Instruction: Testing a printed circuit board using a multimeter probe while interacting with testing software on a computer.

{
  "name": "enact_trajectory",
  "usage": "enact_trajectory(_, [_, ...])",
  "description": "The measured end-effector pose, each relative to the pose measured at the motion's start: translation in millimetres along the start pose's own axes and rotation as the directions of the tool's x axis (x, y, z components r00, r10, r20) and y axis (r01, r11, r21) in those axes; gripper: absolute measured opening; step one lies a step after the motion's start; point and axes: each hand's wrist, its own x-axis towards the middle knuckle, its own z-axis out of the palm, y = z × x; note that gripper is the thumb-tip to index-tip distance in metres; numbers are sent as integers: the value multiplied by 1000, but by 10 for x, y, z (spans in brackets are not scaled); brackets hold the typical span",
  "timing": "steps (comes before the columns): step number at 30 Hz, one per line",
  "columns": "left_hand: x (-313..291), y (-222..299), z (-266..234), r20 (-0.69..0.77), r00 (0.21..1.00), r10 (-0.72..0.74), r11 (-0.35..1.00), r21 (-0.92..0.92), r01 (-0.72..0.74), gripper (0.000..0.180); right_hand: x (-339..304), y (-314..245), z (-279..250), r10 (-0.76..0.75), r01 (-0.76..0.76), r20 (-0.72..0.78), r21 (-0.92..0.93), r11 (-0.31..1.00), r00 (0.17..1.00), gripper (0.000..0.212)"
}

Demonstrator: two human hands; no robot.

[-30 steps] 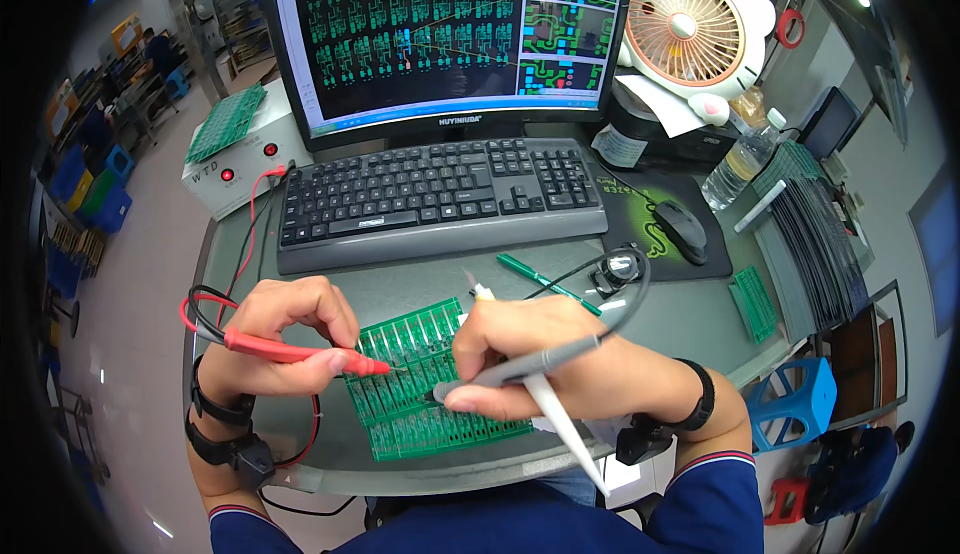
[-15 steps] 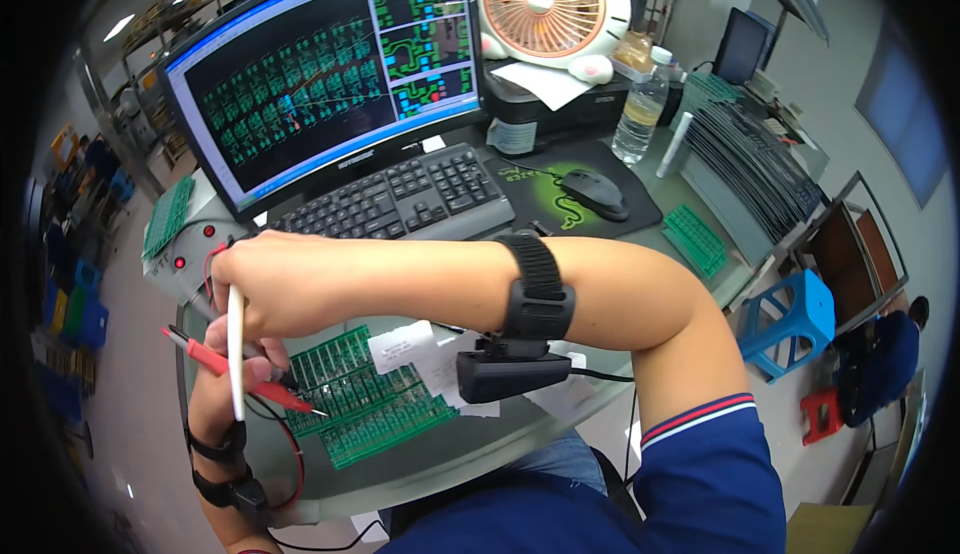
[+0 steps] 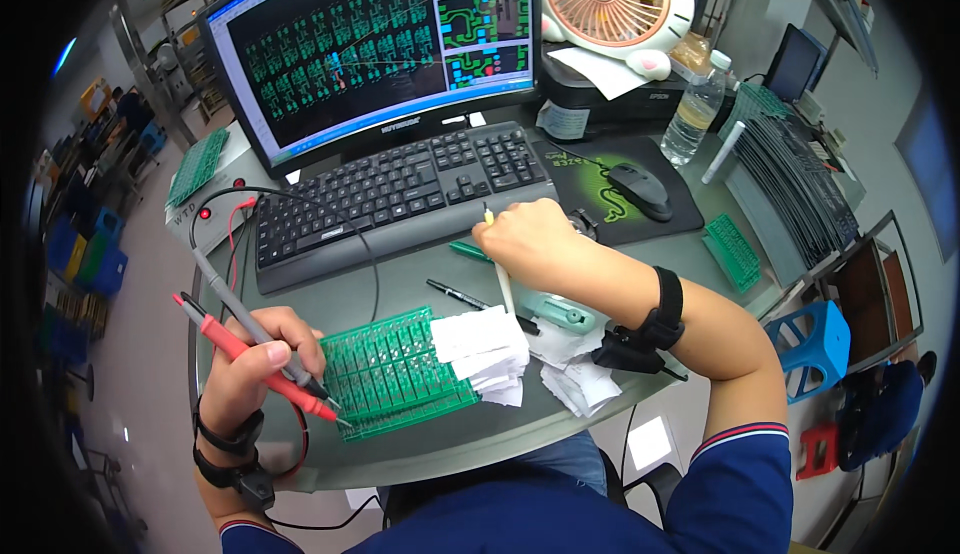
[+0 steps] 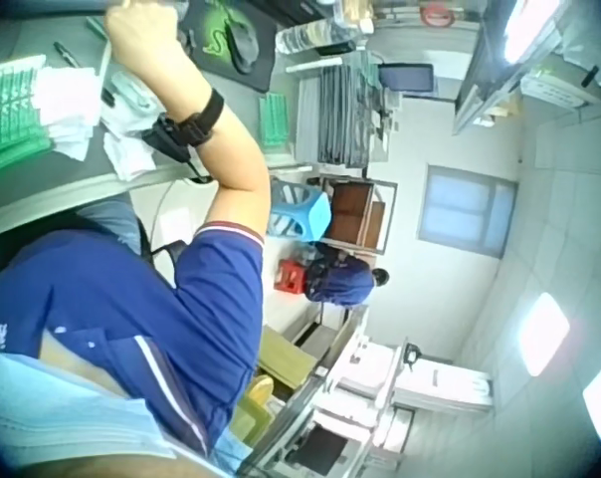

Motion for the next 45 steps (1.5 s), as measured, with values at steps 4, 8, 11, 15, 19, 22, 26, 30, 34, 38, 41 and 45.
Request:
enact_trajectory(4, [-128, 55, -75, 47, 999, -1, 1000, 32, -1, 29, 45, -23, 124, 61, -63, 68, 35, 997, 996, 23])
enact_trajectory(8, [-187, 10, -164, 20, 1000, 1, 1000, 12, -2, 30, 71, -13, 95, 75, -84, 120, 68, 994, 990, 23])
enact_trajectory(11, [-149, -26, -152, -29, 996, 82, 987, -134, -85, 29, 34, 236, -92, 110, -41, -144, 412, 910, 983, 36])
enact_trajectory(15, [-41, -61, -54, -98, 989, 111, 856, -496, -145, 26, 27, 245, -727, 316, 17, -128, 944, 330, 940, 40])
enact_trajectory(19, [42, 114, 72, 7, 1000, -13, 880, -474, 15, 33, 19, -562, -1120, 216, 179, -121, 945, -275, 969, 35])
enact_trajectory(22, [31, 93, 121, 117, 992, -40, 895, -438, 88, 42, 54, -756, -1048, 227, 272, -207, 911, -309, 951, 38])
enact_trajectory(26, [50, -39, 103, 109, 988, 113, 922, -383, -63, 30, 79, -740, -1031, 41, 234, -230, 967, -103, 972, 29])
enact_trajectory(30, [9, -62, 63, 180, 977, 117, 950, -307, -57, 33, 29, -866, -1041, 41, 182, -178, 967, -179, 983, 22])
enact_trajectory(34, [-43, -175, -16, 228, 968, 101, 814, -579, 51, 46, -69, -693, -929, 334, 395, -293, 868, -299, 896, 27])
enact_trajectory(38, [-30, -226, -48, 82, 995, 62, 804, -594, -1, 44, -289, -835, -720, -47, 388, -386, 920, 55, 921, 19])
enact_trajectory(41, [-27, -240, -5, 217, 976, -10, 862, -493, 119, 45, -400, -998, -628, 13, 344, -358, 905, 250, 933, 19])
enact_trajectory(45, [-33, -306, -3, 248, 968, -45, 872, -463, 159, 45, -387, -1014, -579, 40, 329, -349, 910, 252, 936, 19])
